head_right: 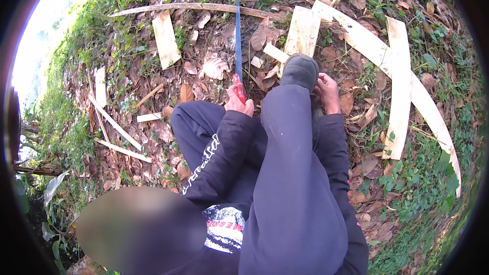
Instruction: The person sits on the ground and uses a red folding saw to cut a small piece of wood. They hold the wood with their left hand and saw with their right, producing wood shavings.
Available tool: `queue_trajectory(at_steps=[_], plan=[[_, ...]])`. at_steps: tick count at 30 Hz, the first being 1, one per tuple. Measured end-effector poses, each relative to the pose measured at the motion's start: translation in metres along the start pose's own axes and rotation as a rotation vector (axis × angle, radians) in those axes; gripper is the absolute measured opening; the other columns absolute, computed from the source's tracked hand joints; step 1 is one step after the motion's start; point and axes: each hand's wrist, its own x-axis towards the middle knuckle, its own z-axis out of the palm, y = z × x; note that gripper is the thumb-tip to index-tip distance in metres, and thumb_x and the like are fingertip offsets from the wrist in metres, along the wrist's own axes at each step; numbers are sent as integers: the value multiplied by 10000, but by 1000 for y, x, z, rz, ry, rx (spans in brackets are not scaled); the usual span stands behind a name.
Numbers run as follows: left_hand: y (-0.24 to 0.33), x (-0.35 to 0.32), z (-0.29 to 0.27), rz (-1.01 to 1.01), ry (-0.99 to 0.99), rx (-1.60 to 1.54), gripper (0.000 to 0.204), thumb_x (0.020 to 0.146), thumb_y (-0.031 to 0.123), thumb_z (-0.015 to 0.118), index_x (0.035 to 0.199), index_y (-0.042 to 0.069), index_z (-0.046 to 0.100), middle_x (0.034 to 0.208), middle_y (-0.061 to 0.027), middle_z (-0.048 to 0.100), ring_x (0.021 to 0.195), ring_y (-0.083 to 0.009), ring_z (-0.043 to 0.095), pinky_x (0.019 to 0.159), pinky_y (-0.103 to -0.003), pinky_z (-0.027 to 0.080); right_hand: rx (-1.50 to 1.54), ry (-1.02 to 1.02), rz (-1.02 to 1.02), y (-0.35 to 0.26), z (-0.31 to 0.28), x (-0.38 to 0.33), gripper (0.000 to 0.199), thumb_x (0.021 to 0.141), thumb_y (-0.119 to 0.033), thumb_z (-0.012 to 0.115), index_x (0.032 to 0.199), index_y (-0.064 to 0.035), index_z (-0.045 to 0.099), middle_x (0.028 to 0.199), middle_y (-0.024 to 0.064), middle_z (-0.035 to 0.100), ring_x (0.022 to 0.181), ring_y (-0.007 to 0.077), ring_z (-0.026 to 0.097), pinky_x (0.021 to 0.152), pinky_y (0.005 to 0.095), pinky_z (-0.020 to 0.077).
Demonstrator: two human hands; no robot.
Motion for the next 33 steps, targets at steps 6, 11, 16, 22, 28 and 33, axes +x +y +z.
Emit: queue_trajectory(at_steps=[6,11,16,22,28,33], plan=[[-13,4,12,15,-4,-17,639,741,214,659,1307,139,373,915,-233,669,850,-459,647,840,-516,470,26,-43,-13,-1,1,-3,171,968,-131,604,1110,-40,633,997,8,671,839,79,647,738,224,542],[-17,6,16,-23,-15,-14,595,790,237,700,1285,135,386,908,-218,676,835,-433,662,816,-505,486,-70,10,26,-21,-2,0,187,960,-99,590,1122,-16,631,1007,37,674,863,116,662,776,260,558],[-19,11,18,-96,47,-213,494,814,198,714,1223,115,450,859,-171,689,751,-351,684,737,-437,527,-497,234,-251,-41,-6,25,180,948,-102,590,1098,-23,651,1002,29,681,861,114,661,769,282,549],[-19,9,16,-132,29,-195,482,816,198,721,1210,109,457,806,-128,695,713,-301,682,719,-401,534,-1081,327,-782,-118,83,37,239,842,-154,691,1061,-60,674,963,97,673,885,240,649,825,367,524],[-21,14,17,-174,-29,-207,480,820,228,723,1196,103,453,762,-96,698,722,-253,690,727,-370,529,-1912,-238,-449,-110,180,72,394,760,-267,758,1063,-38,651,1019,176,668,1008,302,647,854,422,528],[-33,15,24,-126,40,-232,488,811,228,738,1199,83,481,863,-119,714,754,-225,693,745,-355,535,-1741,-163,-454,-94,180,96,348,766,-239,769,992,-21,619,1003,197,636,961,334,646,818,429,537]])
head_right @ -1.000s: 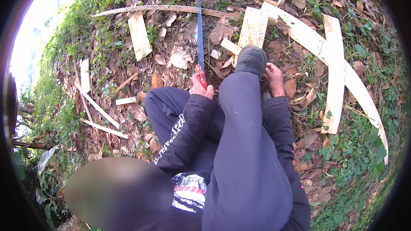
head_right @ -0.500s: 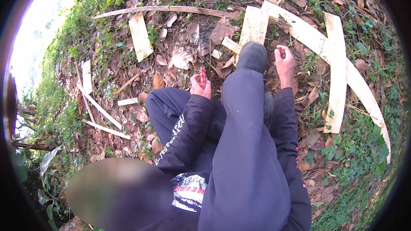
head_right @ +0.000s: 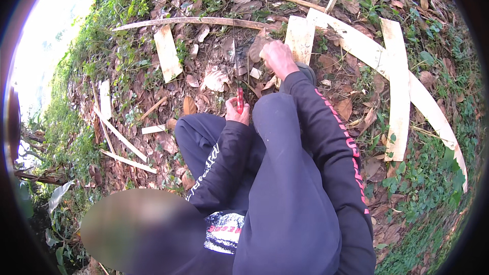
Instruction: The person sits on the ground and uses a red folding saw to cut a small piece of wood. They hold the wood with their left hand and saw with their right, producing wood shavings.
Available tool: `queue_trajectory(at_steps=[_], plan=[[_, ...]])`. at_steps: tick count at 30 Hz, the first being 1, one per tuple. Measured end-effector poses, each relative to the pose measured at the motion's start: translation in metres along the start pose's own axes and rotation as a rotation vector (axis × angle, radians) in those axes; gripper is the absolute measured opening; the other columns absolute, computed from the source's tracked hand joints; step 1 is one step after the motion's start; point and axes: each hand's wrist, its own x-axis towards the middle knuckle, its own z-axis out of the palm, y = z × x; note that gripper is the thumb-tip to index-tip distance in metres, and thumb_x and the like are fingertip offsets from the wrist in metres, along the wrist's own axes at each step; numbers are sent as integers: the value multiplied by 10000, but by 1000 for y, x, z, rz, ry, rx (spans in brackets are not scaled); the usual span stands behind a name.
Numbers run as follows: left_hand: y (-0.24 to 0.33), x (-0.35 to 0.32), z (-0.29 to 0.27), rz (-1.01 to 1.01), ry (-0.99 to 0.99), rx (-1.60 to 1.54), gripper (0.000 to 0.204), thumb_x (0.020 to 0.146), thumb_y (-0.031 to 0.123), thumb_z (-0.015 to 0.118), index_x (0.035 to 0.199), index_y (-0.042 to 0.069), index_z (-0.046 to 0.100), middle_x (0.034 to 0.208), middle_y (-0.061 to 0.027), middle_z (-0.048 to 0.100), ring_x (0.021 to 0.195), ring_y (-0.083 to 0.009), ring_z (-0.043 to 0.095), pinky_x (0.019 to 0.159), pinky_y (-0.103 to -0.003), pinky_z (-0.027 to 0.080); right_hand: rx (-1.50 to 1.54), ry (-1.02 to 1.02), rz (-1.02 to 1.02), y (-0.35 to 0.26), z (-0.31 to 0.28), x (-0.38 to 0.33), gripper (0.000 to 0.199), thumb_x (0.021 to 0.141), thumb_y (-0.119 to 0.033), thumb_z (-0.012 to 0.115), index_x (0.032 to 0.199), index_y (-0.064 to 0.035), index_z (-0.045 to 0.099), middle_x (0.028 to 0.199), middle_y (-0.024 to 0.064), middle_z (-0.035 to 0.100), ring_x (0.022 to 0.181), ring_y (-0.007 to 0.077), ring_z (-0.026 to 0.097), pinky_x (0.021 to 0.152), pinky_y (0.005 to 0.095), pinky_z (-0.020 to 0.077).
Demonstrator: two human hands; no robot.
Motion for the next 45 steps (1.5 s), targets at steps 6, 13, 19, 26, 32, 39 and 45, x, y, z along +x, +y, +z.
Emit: queue_trajectory(at_steps=[6,13,19,26,32,39,45], plan=[[9,-2,-3,-25,-68,-28,477,823,202,735,1199,65,474,820,-102,703,737,-203,679,740,-342,531,93,195,24,47,15,1,434,733,-295,803,1017,-25,614,1008,202,585,976,368,607,898,435,500],[-19,-2,-7,-5,-146,-270,444,883,164,677,1305,83,568,780,-107,691,639,-194,674,635,-313,530,465,232,175,50,-11,-23,548,763,-369,779,1198,-58,660,1179,197,593,1132,351,582,1008,399,458],[34,-33,-31,-6,-230,-589,430,953,89,621,1373,36,549,770,-26,685,566,-48,592,499,-209,458,487,410,110,79,7,-39,381,752,-287,757,1072,-83,720,1086,164,632,1042,348,615,943,412,491],[65,-36,-24,211,-224,-449,405,974,169,633,1344,17,571,648,2,633,530,-38,548,505,-199,449,567,259,191,57,-10,-40,250,837,-309,723,932,-78,720,901,124,670,891,315,662,813,417,506],[55,-37,-25,313,-233,-351,440,954,141,660,1368,30,560,697,-14,649,538,-49,561,507,-214,480,431,201,261,63,-2,-16,175,826,-175,671,963,-67,685,939,194,687,935,359,663,841,444,517],[54,-35,-32,229,-230,-380,427,958,138,657,1365,44,568,709,-14,651,540,-45,557,495,-208,467,319,158,226,61,3,-2,197,828,-133,632,1003,-44,655,934,236,688,930,393,668,833,463,519],[47,-34,-32,171,-239,-392,430,956,138,659,1365,44,567,702,-6,641,538,-42,554,493,-200,458,114,128,105,48,-1,-6,360,791,-229,703,1075,-25,618,976,251,679,936,407,662,836,478,524]])
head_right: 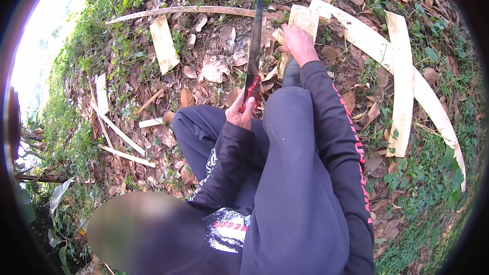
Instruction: The person sits on the ground and uses a red folding saw to cut a small piece of wood. They hold the wood with their left hand and saw with their right, producing wood shavings.
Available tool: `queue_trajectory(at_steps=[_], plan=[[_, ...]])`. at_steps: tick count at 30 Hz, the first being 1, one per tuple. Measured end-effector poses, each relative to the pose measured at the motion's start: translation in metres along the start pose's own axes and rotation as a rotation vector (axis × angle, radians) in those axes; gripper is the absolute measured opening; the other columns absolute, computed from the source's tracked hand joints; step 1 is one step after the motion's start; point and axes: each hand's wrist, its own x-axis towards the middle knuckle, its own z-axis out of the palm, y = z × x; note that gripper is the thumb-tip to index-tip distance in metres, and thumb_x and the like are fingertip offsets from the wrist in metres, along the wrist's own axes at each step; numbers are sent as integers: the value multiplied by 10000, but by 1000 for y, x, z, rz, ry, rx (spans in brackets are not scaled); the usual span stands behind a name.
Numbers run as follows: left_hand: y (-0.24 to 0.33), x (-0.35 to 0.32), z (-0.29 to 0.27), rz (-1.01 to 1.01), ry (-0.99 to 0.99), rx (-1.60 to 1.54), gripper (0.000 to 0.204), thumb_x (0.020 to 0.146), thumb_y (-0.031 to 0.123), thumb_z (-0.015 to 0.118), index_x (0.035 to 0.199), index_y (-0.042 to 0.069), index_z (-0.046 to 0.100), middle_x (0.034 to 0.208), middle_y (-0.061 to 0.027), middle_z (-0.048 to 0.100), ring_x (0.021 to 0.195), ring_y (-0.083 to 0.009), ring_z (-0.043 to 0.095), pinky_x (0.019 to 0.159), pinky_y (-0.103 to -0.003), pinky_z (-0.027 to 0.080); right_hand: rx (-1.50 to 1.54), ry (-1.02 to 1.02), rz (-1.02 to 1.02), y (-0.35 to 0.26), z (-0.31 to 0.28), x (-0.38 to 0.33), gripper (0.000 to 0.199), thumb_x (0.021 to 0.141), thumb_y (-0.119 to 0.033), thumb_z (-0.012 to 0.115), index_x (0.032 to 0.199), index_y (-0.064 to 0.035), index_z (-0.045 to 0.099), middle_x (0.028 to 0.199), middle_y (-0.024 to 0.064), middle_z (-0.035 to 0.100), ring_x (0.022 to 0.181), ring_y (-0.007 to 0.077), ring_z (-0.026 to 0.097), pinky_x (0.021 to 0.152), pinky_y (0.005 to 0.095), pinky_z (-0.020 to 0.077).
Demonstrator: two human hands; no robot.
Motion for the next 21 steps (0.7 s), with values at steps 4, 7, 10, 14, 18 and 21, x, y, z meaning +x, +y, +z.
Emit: queue_trajectory(at_steps=[4,7,10,14,18,21], plan=[[-2,0,0,-9,4,-23,430,957,136,657,1366,41,566,696,-4,635,538,-43,552,491,-199,456,20,-75,73,-6,-10,-2,511,739,-328,768,1095,-3,599,994,254,679,950,419,661,842,480,531],[6,1,0,-19,-5,-29,427,958,133,654,1364,36,566,694,-3,632,536,-44,547,491,-200,454,40,-63,134,-10,-11,-3,527,725,-312,786,1101,11,607,965,269,675,949,424,668,872,461,540],[9,0,0,-29,1,-41,428,955,123,655,1365,37,566,693,-3,628,536,-45,544,493,-200,451,45,-30,94,-4,-10,-2,556,719,-322,790,1109,26,599,972,272,677,948,428,668,885,469,535],[5,-1,-5,-10,-11,-20,432,950,97,651,1370,43,564,700,0,623,535,-46,536,493,-203,448,94,-2,165,-1,-11,-2,564,739,-355,783,1114,24,596,970,273,680,948,424,668,878,469,535],[6,0,-11,-23,-71,-78,431,951,70,636,1376,52,562,748,10,628,570,-38,527,531,-195,451,259,65,230,7,-18,-4,479,785,-376,753,1068,-11,626,912,234,695,897,382,685,803,453,534],[9,5,-18,49,-100,-49,426,955,53,618,1378,57,563,779,22,619,612,-29,514,577,-185,443,419,115,235,18,-20,-14,392,821,-366,720,1002,-25,652,871,200,701,853,343,697,751,428,528]])
